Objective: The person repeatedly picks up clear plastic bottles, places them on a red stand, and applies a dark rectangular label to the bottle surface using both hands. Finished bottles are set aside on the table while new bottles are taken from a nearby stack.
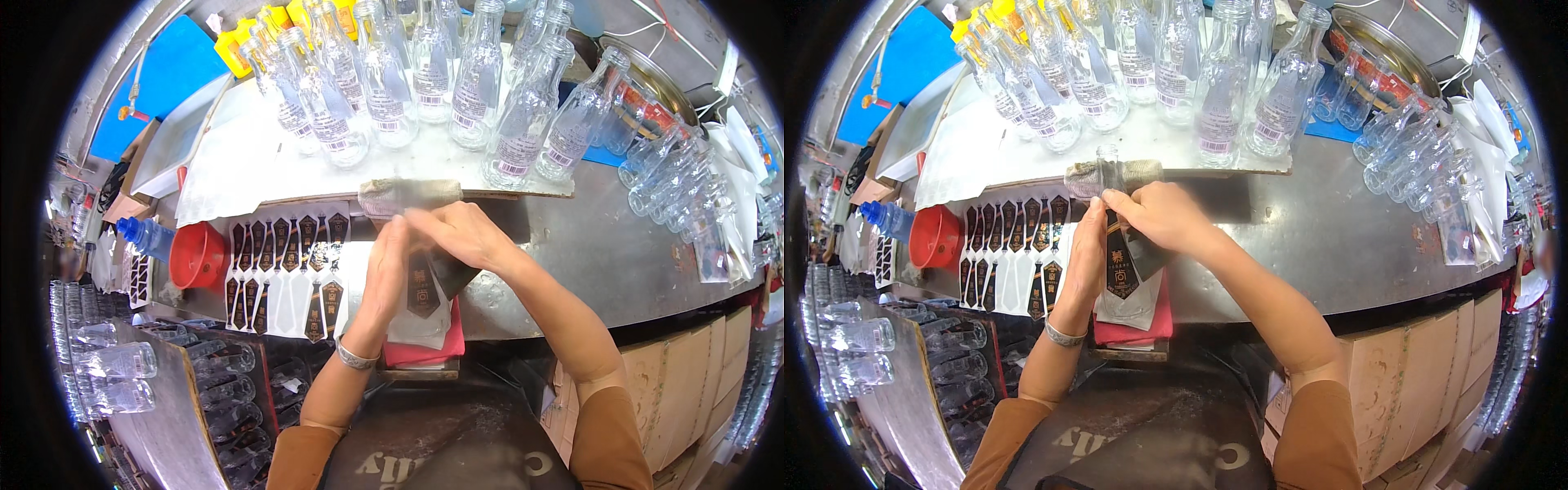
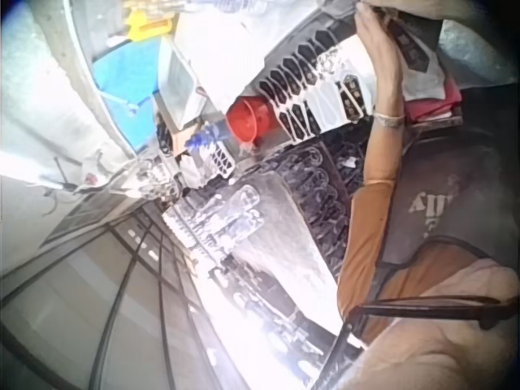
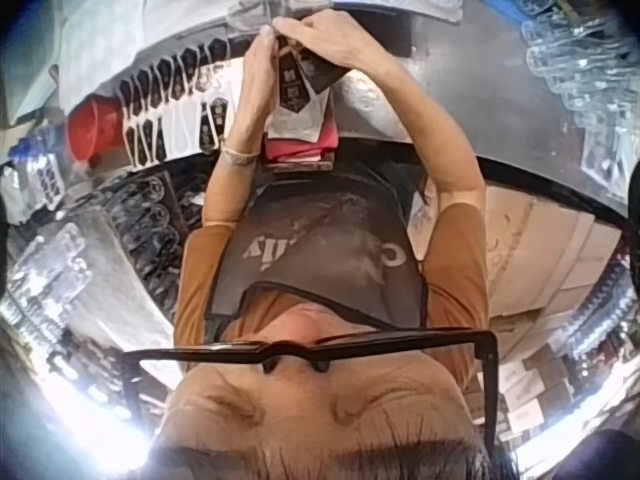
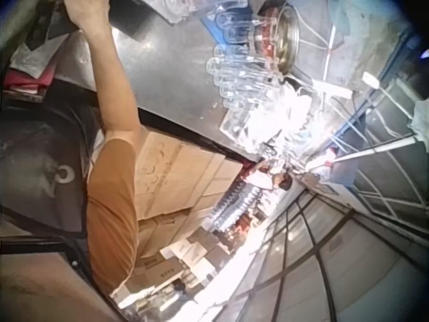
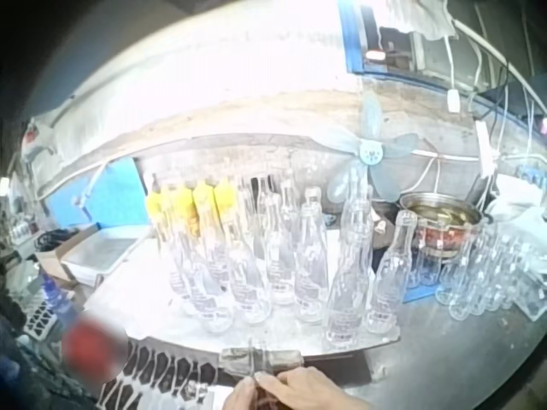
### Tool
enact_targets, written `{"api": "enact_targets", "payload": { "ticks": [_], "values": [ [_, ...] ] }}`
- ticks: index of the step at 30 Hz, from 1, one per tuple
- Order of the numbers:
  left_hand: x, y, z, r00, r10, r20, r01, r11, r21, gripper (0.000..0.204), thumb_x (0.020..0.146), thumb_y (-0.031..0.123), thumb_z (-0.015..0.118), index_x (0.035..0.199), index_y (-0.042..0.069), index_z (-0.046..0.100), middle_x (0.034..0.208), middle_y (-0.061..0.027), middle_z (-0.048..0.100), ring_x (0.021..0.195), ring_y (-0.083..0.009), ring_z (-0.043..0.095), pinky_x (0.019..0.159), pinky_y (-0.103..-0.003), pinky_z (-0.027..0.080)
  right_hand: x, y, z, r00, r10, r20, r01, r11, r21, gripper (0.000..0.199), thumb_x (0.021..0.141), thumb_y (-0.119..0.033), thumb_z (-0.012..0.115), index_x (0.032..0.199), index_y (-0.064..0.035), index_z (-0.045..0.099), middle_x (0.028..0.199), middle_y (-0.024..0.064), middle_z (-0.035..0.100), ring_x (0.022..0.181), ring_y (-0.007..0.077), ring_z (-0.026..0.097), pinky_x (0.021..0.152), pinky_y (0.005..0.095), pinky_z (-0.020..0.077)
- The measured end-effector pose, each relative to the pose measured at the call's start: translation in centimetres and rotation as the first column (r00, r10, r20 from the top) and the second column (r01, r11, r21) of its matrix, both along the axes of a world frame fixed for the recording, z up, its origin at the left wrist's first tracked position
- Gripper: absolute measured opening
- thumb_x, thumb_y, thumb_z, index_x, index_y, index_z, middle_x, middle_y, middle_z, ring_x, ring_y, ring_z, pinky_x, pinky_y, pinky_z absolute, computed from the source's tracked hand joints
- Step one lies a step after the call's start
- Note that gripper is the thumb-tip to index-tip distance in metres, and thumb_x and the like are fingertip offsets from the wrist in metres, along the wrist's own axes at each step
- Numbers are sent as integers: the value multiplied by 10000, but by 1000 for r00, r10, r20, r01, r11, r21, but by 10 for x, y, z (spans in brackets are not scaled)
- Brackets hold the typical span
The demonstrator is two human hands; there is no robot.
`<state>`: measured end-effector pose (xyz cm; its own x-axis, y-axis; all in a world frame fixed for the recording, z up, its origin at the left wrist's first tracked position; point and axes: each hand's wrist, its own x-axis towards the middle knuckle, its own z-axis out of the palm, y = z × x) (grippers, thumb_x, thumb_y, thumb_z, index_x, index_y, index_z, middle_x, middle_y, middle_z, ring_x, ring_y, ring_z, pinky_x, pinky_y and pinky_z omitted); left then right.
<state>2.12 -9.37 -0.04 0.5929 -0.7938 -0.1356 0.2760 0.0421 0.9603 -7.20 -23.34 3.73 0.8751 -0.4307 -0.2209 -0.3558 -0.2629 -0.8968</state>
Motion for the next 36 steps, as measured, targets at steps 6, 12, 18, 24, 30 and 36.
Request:
{"api": "enact_targets", "payload": {
  "ticks": [6,12,18,24,30,36],
  "values": [
    [11,-1,6,977,-112,-181,112,994,-11,583,1090,454,399,1221,-79,594,1062,-158,685,993,-216,655,928,-346,499,-8,-4,6,998,-40,-59,44,995,84,740,957,-659,475,897,13,779,904,146,769,925,252,700,888,348,495],
    [10,-3,5,994,-110,30,106,990,97,518,1071,426,470,1262,-41,587,1065,-154,705,903,-212,707,742,-329,570,-53,-9,-1,952,-249,179,191,938,288,465,1016,-391,572,1157,37,688,1083,63,674,976,127,586,885,290,471],
    [10,-3,4,982,-147,-115,148,989,0,612,1070,521,402,1311,-18,562,1163,-153,680,955,-219,694,767,-323,562,-46,3,6,857,-342,385,251,930,269,339,923,-78,641,1245,25,615,1129,61,659,1033,117,602,931,273,482],
    [4,1,10,960,-141,-243,120,988,-98,697,1083,568,276,1419,-12,470,1296,-149,621,1149,-240,619,972,-363,494,-8,1,27,833,-123,540,332,891,-308,295,857,-44,646,1148,-8,675,1076,122,701,949,212,680,857,323,531],
    [-1,26,4,997,-4,-80,8,999,50,682,1096,519,283,1468,-37,417,1442,-198,531,1293,-289,558,1098,-409,419,-3,3,45,871,50,489,208,864,-458,259,848,3,618,1101,-13,673,1017,149,683,883,288,677,802,373,531],
    [-2,56,18,997,58,57,-62,996,70,678,1093,505,311,1486,-42,383,1465,-232,503,1329,-308,542,1116,-420,415,-29,45,38,793,352,498,160,668,-726,317,702,29,705,997,-77,666,1000,87,668,905,308,623,783,375,516]
  ]
}}
